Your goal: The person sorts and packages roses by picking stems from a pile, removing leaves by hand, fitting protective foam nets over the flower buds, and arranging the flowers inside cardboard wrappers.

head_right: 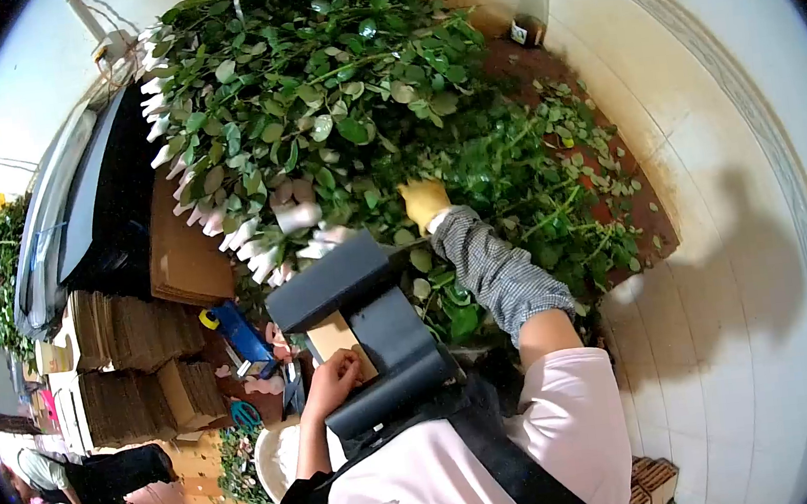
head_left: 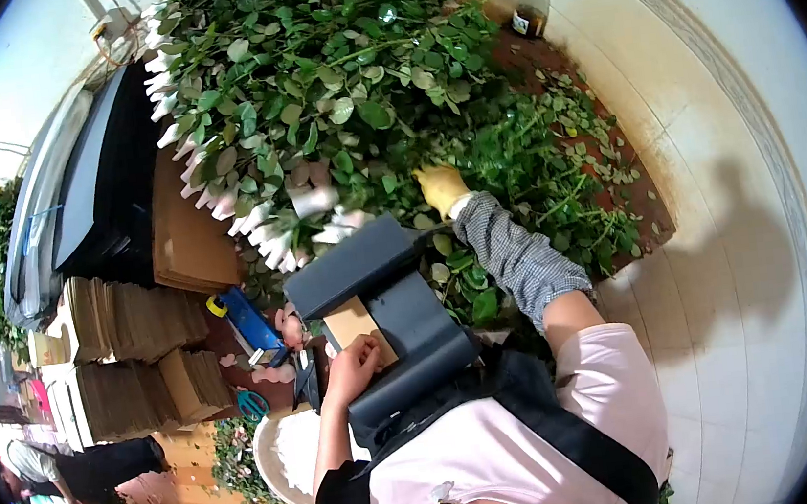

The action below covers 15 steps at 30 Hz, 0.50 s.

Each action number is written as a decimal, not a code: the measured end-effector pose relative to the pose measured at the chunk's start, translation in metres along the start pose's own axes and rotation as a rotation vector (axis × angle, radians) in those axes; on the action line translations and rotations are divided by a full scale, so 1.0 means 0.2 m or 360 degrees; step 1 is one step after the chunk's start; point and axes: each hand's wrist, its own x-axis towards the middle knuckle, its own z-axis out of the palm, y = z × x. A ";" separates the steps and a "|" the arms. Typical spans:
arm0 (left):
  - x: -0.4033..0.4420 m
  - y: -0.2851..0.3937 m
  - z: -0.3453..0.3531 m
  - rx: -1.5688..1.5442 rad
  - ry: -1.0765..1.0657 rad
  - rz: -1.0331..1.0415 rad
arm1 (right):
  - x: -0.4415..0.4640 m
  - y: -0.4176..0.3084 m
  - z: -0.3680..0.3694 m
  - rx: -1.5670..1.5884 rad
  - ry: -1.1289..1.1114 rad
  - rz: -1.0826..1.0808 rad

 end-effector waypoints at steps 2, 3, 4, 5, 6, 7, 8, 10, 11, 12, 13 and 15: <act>-0.01 -0.02 0.00 -0.0012 0.0011 0.0028 | 0.06 0.06 0.00 0.0169 -0.0365 -0.0075; 0.00 -0.03 0.01 -0.0024 0.0024 0.0046 | 0.10 0.07 -0.13 0.0166 -0.0593 -0.0060; -0.01 0.01 0.00 0.0093 0.0060 0.0027 | 0.13 0.12 -0.16 0.0176 -0.0525 -0.0143; -0.01 0.03 0.00 0.0058 0.0092 0.0025 | 0.09 0.05 -0.40 0.0093 -0.0641 -0.0074; 0.00 0.03 0.00 0.0068 0.0081 0.0008 | 0.12 -0.03 -0.63 -0.0138 -0.0813 -0.0112; -0.01 0.03 0.00 0.0085 0.0061 -0.0021 | 0.15 -0.05 -0.79 0.0059 -0.0726 -0.0335; -0.01 0.02 0.01 0.0062 0.0069 -0.0021 | 0.23 -0.02 -0.78 0.0515 -0.0298 -0.0717; -0.01 0.01 0.00 0.0079 0.0070 0.0010 | 0.32 -0.27 -1.07 0.1658 -0.0265 -0.0868; -0.01 0.00 0.00 0.0107 0.0038 0.0045 | 0.35 -0.39 -1.22 0.1943 -0.0269 -0.0792; 0.00 -0.02 0.01 0.0101 0.0054 0.0110 | 0.48 -0.44 -1.20 0.1556 0.0144 -0.0832; -0.01 -0.01 0.00 0.0080 0.0088 0.0104 | 0.64 -0.47 -1.14 0.1160 0.0544 -0.0863; -0.02 0.03 0.00 0.0131 0.0104 0.0083 | 0.92 -0.48 -0.94 0.0332 0.0388 -0.0746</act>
